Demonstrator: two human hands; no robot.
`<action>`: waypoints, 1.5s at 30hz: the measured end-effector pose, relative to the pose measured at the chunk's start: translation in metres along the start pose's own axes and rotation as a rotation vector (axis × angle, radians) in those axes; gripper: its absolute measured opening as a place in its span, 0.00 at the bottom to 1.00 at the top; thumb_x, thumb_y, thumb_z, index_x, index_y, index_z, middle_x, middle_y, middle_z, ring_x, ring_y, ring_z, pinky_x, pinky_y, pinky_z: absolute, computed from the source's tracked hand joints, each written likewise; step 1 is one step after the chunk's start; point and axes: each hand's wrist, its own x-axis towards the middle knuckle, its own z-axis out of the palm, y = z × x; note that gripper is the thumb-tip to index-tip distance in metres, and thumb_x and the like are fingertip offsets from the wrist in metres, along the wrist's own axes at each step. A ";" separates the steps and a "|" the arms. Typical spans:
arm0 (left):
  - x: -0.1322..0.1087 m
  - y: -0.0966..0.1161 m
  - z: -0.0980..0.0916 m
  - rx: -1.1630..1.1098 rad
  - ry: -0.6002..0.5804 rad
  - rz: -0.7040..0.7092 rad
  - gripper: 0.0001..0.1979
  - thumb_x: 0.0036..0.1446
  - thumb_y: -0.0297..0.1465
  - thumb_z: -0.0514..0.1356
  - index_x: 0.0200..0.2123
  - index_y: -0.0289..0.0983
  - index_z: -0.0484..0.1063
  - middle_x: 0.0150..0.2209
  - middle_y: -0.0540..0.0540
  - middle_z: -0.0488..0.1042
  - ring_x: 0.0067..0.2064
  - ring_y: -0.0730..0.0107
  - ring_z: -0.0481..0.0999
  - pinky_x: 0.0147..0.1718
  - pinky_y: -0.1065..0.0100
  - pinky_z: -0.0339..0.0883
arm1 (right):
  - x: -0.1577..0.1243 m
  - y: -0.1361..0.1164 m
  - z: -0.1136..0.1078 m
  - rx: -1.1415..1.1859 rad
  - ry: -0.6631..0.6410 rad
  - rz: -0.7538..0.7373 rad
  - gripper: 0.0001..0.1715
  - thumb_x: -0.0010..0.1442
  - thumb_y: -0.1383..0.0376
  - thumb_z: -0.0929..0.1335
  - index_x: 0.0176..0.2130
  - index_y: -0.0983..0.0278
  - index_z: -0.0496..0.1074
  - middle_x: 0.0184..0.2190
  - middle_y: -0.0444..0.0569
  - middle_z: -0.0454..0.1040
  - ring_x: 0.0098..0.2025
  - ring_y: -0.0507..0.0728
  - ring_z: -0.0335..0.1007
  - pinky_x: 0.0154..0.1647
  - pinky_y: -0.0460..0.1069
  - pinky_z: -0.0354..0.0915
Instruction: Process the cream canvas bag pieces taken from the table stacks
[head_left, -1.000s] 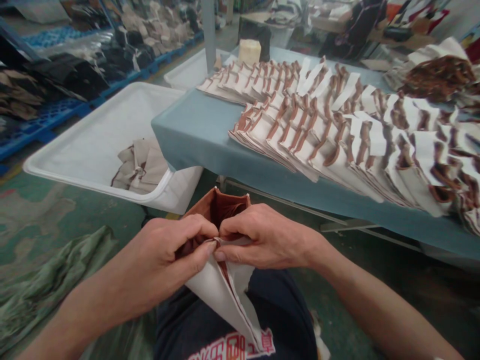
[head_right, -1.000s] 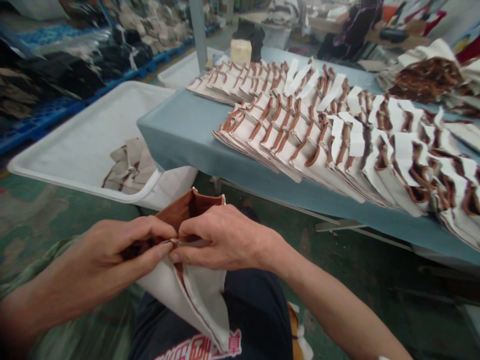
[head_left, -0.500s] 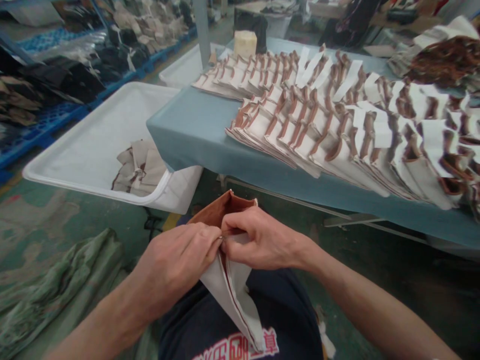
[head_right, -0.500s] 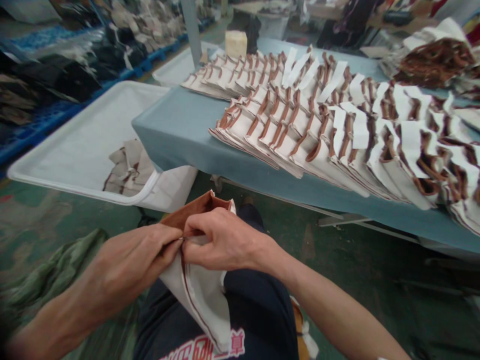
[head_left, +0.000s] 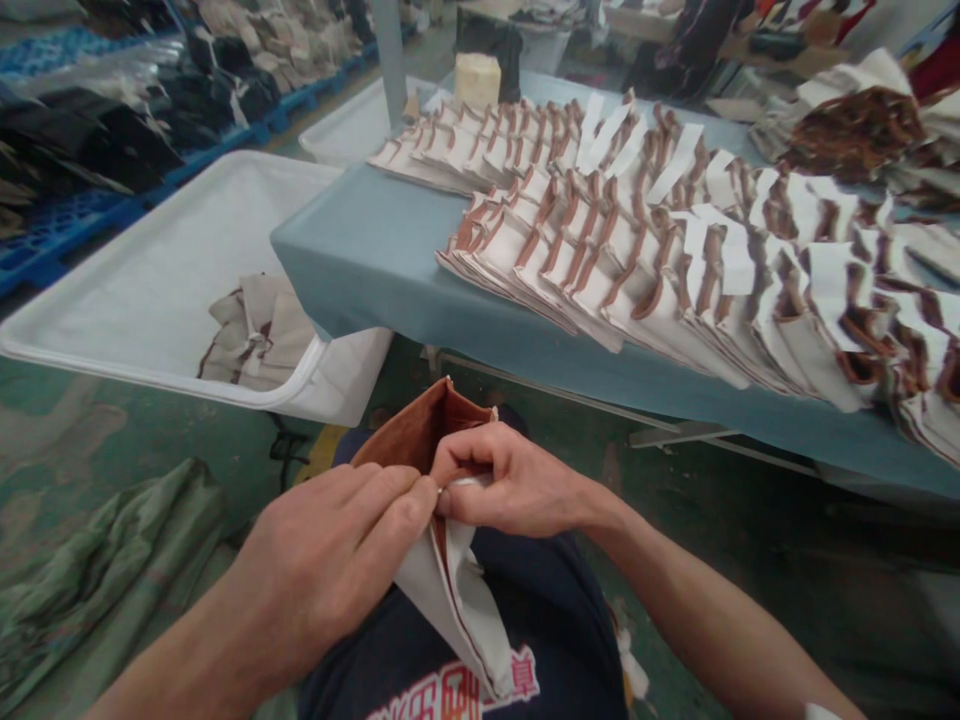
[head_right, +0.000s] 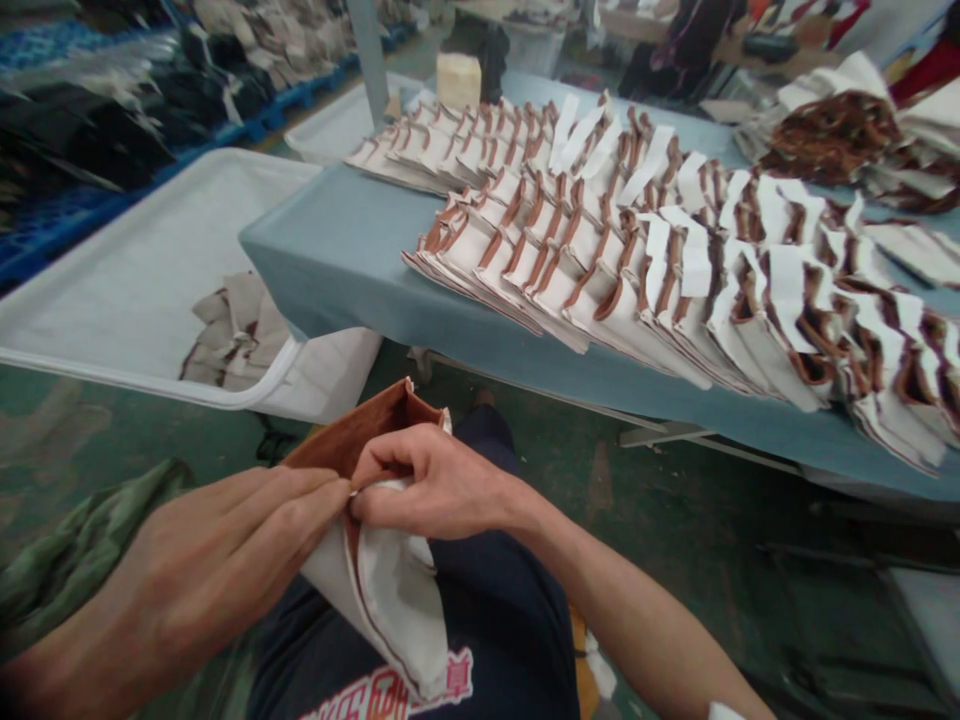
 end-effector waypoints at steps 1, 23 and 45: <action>-0.001 0.002 -0.001 0.019 -0.006 0.000 0.15 0.80 0.23 0.47 0.51 0.32 0.73 0.41 0.42 0.84 0.39 0.61 0.84 0.42 0.60 0.76 | 0.000 0.001 0.000 0.040 -0.006 0.019 0.08 0.56 0.63 0.73 0.30 0.64 0.71 0.25 0.38 0.67 0.27 0.47 0.58 0.26 0.43 0.55; -0.001 -0.012 -0.022 -0.520 -0.158 -0.410 0.12 0.79 0.31 0.52 0.52 0.43 0.76 0.42 0.52 0.85 0.41 0.70 0.85 0.39 0.73 0.74 | -0.021 -0.027 0.013 -0.426 0.184 -0.196 0.05 0.53 0.69 0.65 0.26 0.63 0.69 0.21 0.37 0.63 0.23 0.47 0.55 0.25 0.44 0.51; -0.012 -0.003 -0.003 -0.578 -0.114 -0.276 0.28 0.82 0.45 0.45 0.30 0.40 0.68 0.25 0.55 0.71 0.24 0.74 0.68 0.26 0.70 0.59 | -0.019 -0.005 0.034 -0.388 0.121 -0.471 0.06 0.57 0.71 0.67 0.30 0.62 0.70 0.25 0.39 0.71 0.25 0.48 0.61 0.29 0.45 0.57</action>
